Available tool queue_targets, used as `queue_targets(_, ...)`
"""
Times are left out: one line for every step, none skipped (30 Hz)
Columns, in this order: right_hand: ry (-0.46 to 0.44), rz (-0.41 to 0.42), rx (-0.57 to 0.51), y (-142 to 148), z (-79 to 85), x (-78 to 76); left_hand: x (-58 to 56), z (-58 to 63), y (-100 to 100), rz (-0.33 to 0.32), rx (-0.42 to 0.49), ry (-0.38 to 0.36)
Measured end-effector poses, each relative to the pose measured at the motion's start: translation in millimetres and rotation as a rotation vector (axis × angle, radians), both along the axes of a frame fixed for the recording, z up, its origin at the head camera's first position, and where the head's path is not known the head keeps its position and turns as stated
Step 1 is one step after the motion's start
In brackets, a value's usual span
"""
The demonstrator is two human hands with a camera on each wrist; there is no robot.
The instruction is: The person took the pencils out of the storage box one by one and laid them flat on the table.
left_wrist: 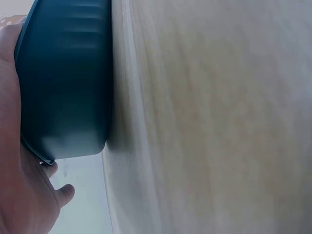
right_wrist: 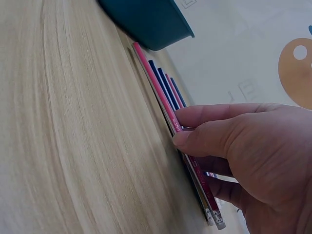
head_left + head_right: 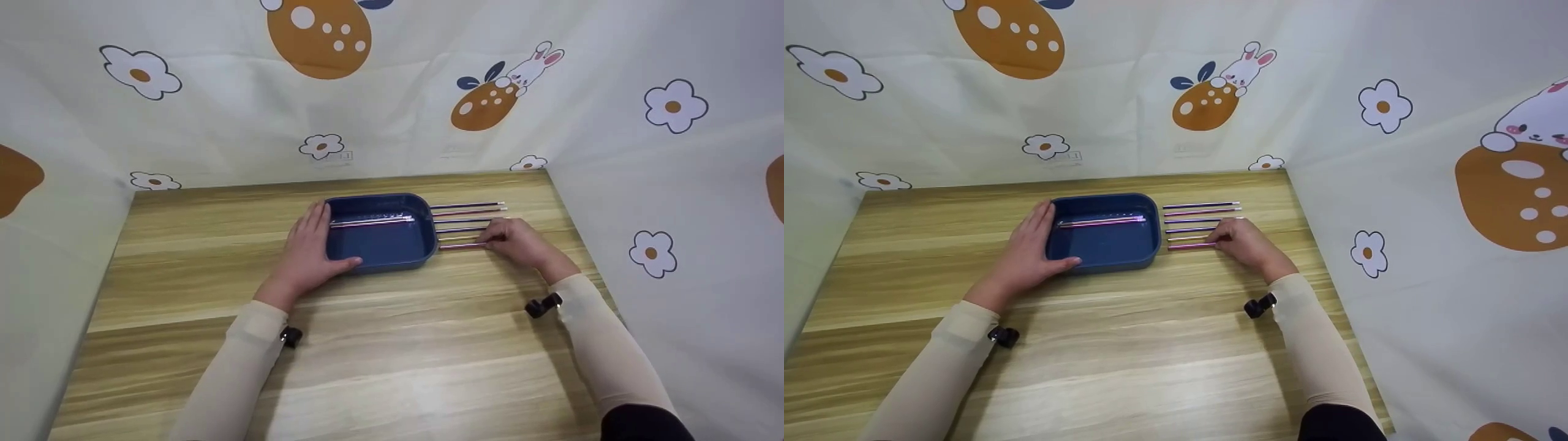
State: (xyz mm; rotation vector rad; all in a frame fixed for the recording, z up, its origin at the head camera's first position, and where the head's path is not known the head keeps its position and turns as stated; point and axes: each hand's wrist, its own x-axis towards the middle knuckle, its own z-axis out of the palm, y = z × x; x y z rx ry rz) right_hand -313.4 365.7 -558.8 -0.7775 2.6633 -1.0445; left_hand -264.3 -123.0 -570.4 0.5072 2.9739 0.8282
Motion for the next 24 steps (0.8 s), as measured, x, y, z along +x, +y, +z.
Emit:
queue_targets(0.000,-0.002,-0.007,-0.1,-0.3,-0.1,-0.3,0.0,0.0,-0.001,-0.001,0.002)
queue_targets(0.000,-0.006,-0.013,-0.3,-0.5,-0.1,-0.6,0.3,0.1,-0.001,-0.002,0.005)
queue_targets(0.000,-0.010,-0.018,-0.5,-0.7,-0.1,-0.7,0.6,0.2,-0.001,-0.003,0.006)
queue_targets(0.002,-0.011,-0.023,-0.6,-1.1,-0.2,-0.8,0.9,0.3,-0.001,-0.004,0.008)
queue_targets(0.004,-0.011,-0.027,-0.6,-1.5,-0.1,-1.0,0.9,0.3,-0.002,-0.007,0.009)
queue_targets(0.007,-0.009,-0.029,-0.7,-2.1,-0.2,-1.0,1.1,0.4,-0.002,-0.008,0.011)
queue_targets(0.011,-0.007,-0.028,-0.8,-2.5,-0.1,-1.2,1.0,0.2,-0.003,-0.010,0.011)
queue_targets(0.023,0.001,-0.026,-0.7,-3.2,-0.4,-1.1,1.2,0.2,-0.001,-0.012,0.010)
queue_targets(0.030,0.003,-0.023,-0.8,-3.9,-0.7,-1.1,1.4,0.1,0.000,-0.013,0.009)
queue_targets(0.035,0.006,-0.024,-0.5,-5.1,-0.7,-1.0,1.3,0.2,0.000,-0.012,0.006)
queue_targets(0.039,0.008,-0.026,-0.4,-5.9,-0.8,-0.9,1.2,0.1,0.001,-0.013,0.003)
queue_targets(0.041,0.008,-0.026,-0.2,-7.0,-1.2,-0.6,1.3,0.0,0.002,-0.012,0.000)
queue_targets(0.039,0.005,-0.026,-0.1,-7.8,-1.3,-0.4,1.3,-0.1,0.003,-0.011,-0.002)
queue_targets(0.037,0.003,-0.025,0.1,-8.1,-1.3,-0.2,1.5,-0.1,0.005,-0.008,-0.004)
queue_targets(0.028,-0.005,-0.023,0.2,-8.3,-1.2,-0.5,1.1,-0.1,0.004,-0.008,-0.006)
queue_targets(0.023,-0.010,-0.021,0.3,-8.3,-1.0,-0.9,0.6,-0.1,0.002,-0.008,-0.005)
queue_targets(0.017,-0.015,-0.018,0.4,-8.2,-0.8,-0.9,0.2,-0.1,0.002,-0.010,-0.002)
queue_targets(0.013,-0.019,-0.015,0.7,-8.2,-0.7,-0.9,-0.1,-0.1,0.001,-0.008,0.001)
queue_targets(0.010,-0.022,-0.012,0.8,-7.7,-0.2,-1.4,-0.6,0.0,0.000,-0.007,0.004)
queue_targets(0.009,-0.024,-0.010,0.8,-7.2,0.0,-1.9,-1.1,0.0,-0.001,-0.007,0.005)
queue_targets(0.010,-0.026,-0.008,1.0,-7.4,0.1,-1.9,-1.4,0.1,-0.002,-0.007,0.007)
queue_targets(0.010,-0.026,-0.008,1.0,-7.5,0.2,-1.5,-1.3,0.1,-0.002,-0.007,0.009)
queue_targets(0.012,-0.025,-0.005,1.1,-7.6,0.2,-1.1,-1.2,0.0,-0.001,-0.009,0.009)
queue_targets(0.015,-0.022,-0.004,1.2,-8.0,0.2,-1.1,-1.3,-0.1,-0.001,-0.008,0.007)
